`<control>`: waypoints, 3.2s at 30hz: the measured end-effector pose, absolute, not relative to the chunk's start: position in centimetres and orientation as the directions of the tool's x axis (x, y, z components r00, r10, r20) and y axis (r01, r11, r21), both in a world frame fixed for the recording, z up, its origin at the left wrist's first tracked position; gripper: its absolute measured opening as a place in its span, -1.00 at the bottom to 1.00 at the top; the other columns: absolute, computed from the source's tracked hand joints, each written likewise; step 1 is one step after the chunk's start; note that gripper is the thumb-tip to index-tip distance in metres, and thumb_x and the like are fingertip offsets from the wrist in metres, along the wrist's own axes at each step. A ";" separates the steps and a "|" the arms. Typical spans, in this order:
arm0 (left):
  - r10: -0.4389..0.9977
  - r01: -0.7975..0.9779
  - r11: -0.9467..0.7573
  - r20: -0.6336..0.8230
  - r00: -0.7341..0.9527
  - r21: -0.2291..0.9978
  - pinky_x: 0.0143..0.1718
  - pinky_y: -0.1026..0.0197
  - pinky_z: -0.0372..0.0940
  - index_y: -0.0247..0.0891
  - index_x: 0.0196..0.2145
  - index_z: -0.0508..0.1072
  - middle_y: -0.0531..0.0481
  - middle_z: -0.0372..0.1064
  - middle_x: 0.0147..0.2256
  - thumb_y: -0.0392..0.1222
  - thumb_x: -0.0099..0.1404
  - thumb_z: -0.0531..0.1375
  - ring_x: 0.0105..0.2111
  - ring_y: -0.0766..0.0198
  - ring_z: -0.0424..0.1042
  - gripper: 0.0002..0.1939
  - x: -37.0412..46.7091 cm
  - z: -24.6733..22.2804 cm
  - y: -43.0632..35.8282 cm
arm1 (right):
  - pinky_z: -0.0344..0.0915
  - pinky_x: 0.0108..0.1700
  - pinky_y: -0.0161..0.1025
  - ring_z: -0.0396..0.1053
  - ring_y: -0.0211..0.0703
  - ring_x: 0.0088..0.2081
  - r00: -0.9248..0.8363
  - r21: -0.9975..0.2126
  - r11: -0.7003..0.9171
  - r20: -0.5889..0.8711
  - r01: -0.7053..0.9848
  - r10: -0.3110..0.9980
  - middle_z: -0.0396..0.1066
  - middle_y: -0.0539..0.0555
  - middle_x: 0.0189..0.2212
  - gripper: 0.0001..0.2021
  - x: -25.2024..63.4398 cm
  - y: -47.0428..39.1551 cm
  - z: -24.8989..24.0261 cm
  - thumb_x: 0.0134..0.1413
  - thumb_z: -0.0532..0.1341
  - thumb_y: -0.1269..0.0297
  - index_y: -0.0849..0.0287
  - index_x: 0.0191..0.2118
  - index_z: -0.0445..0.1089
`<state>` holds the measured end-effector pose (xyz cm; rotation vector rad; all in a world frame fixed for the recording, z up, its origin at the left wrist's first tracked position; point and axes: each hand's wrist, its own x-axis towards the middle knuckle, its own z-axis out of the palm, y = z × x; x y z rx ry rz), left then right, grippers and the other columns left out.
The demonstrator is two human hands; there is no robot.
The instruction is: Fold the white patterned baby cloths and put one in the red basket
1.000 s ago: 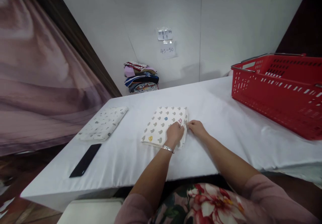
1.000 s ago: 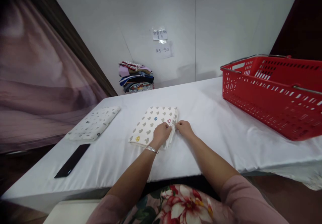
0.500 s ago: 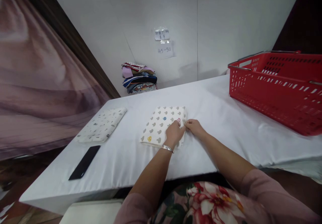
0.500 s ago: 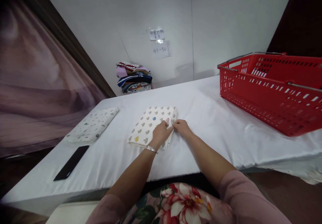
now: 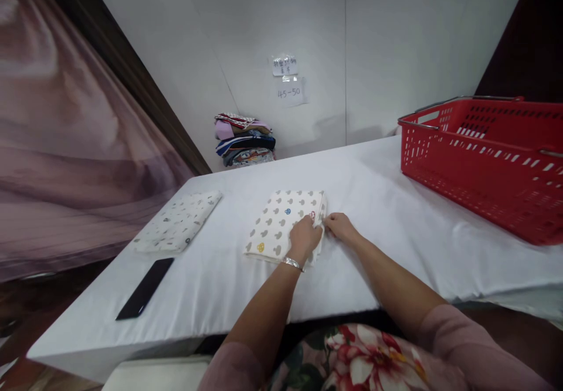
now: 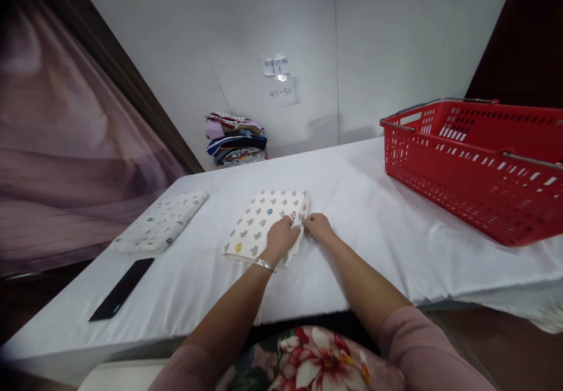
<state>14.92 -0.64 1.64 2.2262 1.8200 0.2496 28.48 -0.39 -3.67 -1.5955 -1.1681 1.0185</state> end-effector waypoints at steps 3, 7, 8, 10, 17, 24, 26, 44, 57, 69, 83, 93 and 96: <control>0.978 0.932 -0.188 -0.024 0.206 0.311 -0.26 0.16 0.23 -0.22 -0.22 0.35 -0.09 0.45 -0.25 -0.10 0.22 0.06 -0.20 0.10 0.43 -0.78 15.0 1.7 -0.9 | -0.03 -0.65 -0.40 0.06 -0.39 -0.74 0.191 -0.969 -0.138 -0.099 0.207 0.977 0.16 -0.11 -0.82 -0.78 28.3 -0.4 -3.6 -0.09 0.14 0.25 0.18 -0.64 0.21; 0.975 0.931 -0.205 -0.016 0.220 0.302 -0.21 0.15 0.24 -0.23 -0.09 0.29 -0.14 0.39 -0.11 0.07 0.20 0.10 -0.16 0.08 0.41 -0.59 15.4 1.8 -1.2 | -0.02 -0.64 -0.41 0.06 -0.40 -0.72 0.172 -0.985 -0.110 -0.086 0.136 0.981 0.15 -0.14 -0.80 -0.80 28.2 -0.8 -3.3 -0.09 0.13 0.24 0.17 -0.62 0.20; 0.974 0.934 -0.212 -0.014 0.225 0.288 -0.20 0.14 0.24 -0.24 -0.06 0.28 -0.17 0.37 -0.07 0.10 0.18 0.11 -0.14 0.07 0.41 -0.54 15.5 1.8 -1.3 | 0.00 -0.63 -0.41 0.08 -0.39 -0.71 0.166 -0.987 -0.103 -0.083 0.119 0.983 0.16 -0.13 -0.79 -0.80 28.1 -0.9 -3.2 -0.09 0.13 0.24 0.17 -0.61 0.19; 0.971 0.939 -0.229 -0.014 0.241 0.255 -0.19 0.13 0.24 -0.26 -0.03 0.27 -0.20 0.34 -0.04 0.10 0.19 0.11 -0.11 0.05 0.40 -0.51 15.7 1.8 -1.2 | 0.02 -0.62 -0.41 0.10 -0.39 -0.70 0.150 -0.991 -0.092 -0.077 0.093 0.986 0.17 -0.13 -0.79 -0.81 28.0 -1.0 -3.0 -0.08 0.13 0.25 0.18 -0.61 0.20; 0.972 0.946 -0.215 -0.041 0.231 0.242 -0.22 0.17 0.24 -0.24 -0.15 0.32 -0.14 0.43 -0.18 -0.10 0.25 0.05 -0.16 0.10 0.42 -0.75 15.4 2.2 -0.4 | -0.03 -0.71 -0.42 0.08 -0.41 -0.76 0.172 -0.984 -0.175 -0.165 0.043 0.971 0.22 -0.11 -0.76 -0.91 28.8 -0.9 -3.1 -0.04 0.12 0.35 0.20 -0.48 0.31; 0.976 0.949 -0.218 0.024 0.219 0.228 -0.27 0.18 0.24 -0.24 -0.19 0.31 -0.12 0.43 -0.22 -0.16 0.24 0.03 -0.21 0.12 0.43 -0.80 15.3 2.2 -0.6 | 0.06 -0.75 -0.43 0.31 -0.34 -0.69 0.136 -0.935 -0.354 -0.353 -0.014 0.926 0.42 0.04 -0.57 -0.89 29.3 0.3 -3.2 0.04 0.16 0.35 0.24 -0.47 0.30; 0.973 0.952 -0.230 0.057 0.223 0.203 -0.27 0.18 0.24 -0.24 -0.16 0.30 -0.12 0.42 -0.19 -0.18 0.24 0.03 -0.21 0.12 0.43 -0.78 15.4 2.2 -0.6 | 0.06 -0.75 -0.43 0.29 -0.35 -0.71 0.112 -0.928 -0.371 -0.369 -0.003 0.923 0.40 0.03 -0.61 -0.85 29.2 0.5 -3.0 0.05 0.16 0.37 0.25 -0.51 0.29; 0.961 0.952 -0.274 0.072 0.266 0.135 -0.20 0.17 0.24 -0.25 0.07 0.20 -0.18 0.27 -0.03 -0.16 0.27 0.03 -0.12 0.12 0.37 -0.59 16.0 1.4 -1.2 | -0.05 -0.70 -0.43 0.05 -0.41 -0.79 0.076 -0.978 -0.204 -0.199 0.053 0.977 0.19 -0.09 -0.86 -0.85 28.6 0.5 -3.5 -0.14 0.10 0.41 0.20 -0.65 0.25; 0.956 0.956 -0.292 0.023 0.291 0.038 -0.20 0.15 0.25 -0.31 0.09 0.19 -0.22 0.27 -0.06 -0.22 0.29 0.00 -0.14 0.10 0.36 -0.59 16.4 2.3 -1.5 | -0.10 -0.70 -0.43 0.01 -0.41 -0.79 0.021 -0.983 -0.178 -0.177 0.044 0.984 0.16 -0.11 -0.86 -0.84 28.6 -0.3 -2.8 -0.10 0.10 0.39 0.20 -0.63 0.25; 0.929 0.932 -0.361 0.073 0.363 -0.033 -0.21 0.16 0.28 -0.30 0.05 0.26 -0.24 0.25 -0.04 -0.23 0.34 -0.02 -0.08 0.09 0.32 -0.66 16.8 1.4 -2.0 | 0.11 -0.70 -0.45 0.21 -0.37 -0.72 -0.007 -0.963 -0.261 -0.261 -0.067 0.965 0.32 -0.04 -0.73 -0.90 28.5 -0.8 -2.7 -0.07 0.13 0.44 0.22 -0.54 0.31; 0.873 0.887 -0.462 0.194 0.448 0.028 -0.07 0.05 0.19 -0.27 0.00 0.27 -0.17 0.27 -0.03 -0.26 0.23 0.08 -0.06 0.07 0.24 -0.65 15.1 0.8 -5.8 | 0.32 -0.54 -0.44 0.40 -0.30 -0.49 -0.071 -0.950 -0.241 -0.231 -0.197 0.970 0.43 0.06 -0.49 -0.91 28.8 -1.1 -3.5 -0.04 0.19 0.34 0.24 -0.39 0.39; 0.793 0.800 -0.586 0.291 0.535 0.128 0.20 -0.03 -0.01 -0.31 0.18 0.15 -0.20 0.02 0.24 -0.19 0.22 0.09 0.21 0.02 0.04 -0.43 12.5 -2.0 -8.0 | 0.39 -0.17 -0.20 0.39 -0.11 -0.11 0.315 -0.990 0.020 0.064 0.141 0.947 0.43 0.14 -0.14 -0.72 30.4 1.1 -3.5 -0.02 0.17 0.25 0.18 -0.15 0.41; 0.781 0.788 -0.601 0.308 0.544 0.133 0.23 -0.06 -0.06 -0.32 0.18 0.16 -0.21 -0.01 0.25 -0.18 0.23 0.09 0.24 0.01 -0.02 -0.44 12.4 -2.6 -8.2 | 0.16 0.13 -0.09 0.19 -0.07 0.13 0.178 -0.826 0.236 0.370 0.512 0.912 0.30 0.17 0.07 -0.66 29.0 2.8 -1.8 0.04 0.10 0.25 0.18 -0.05 0.38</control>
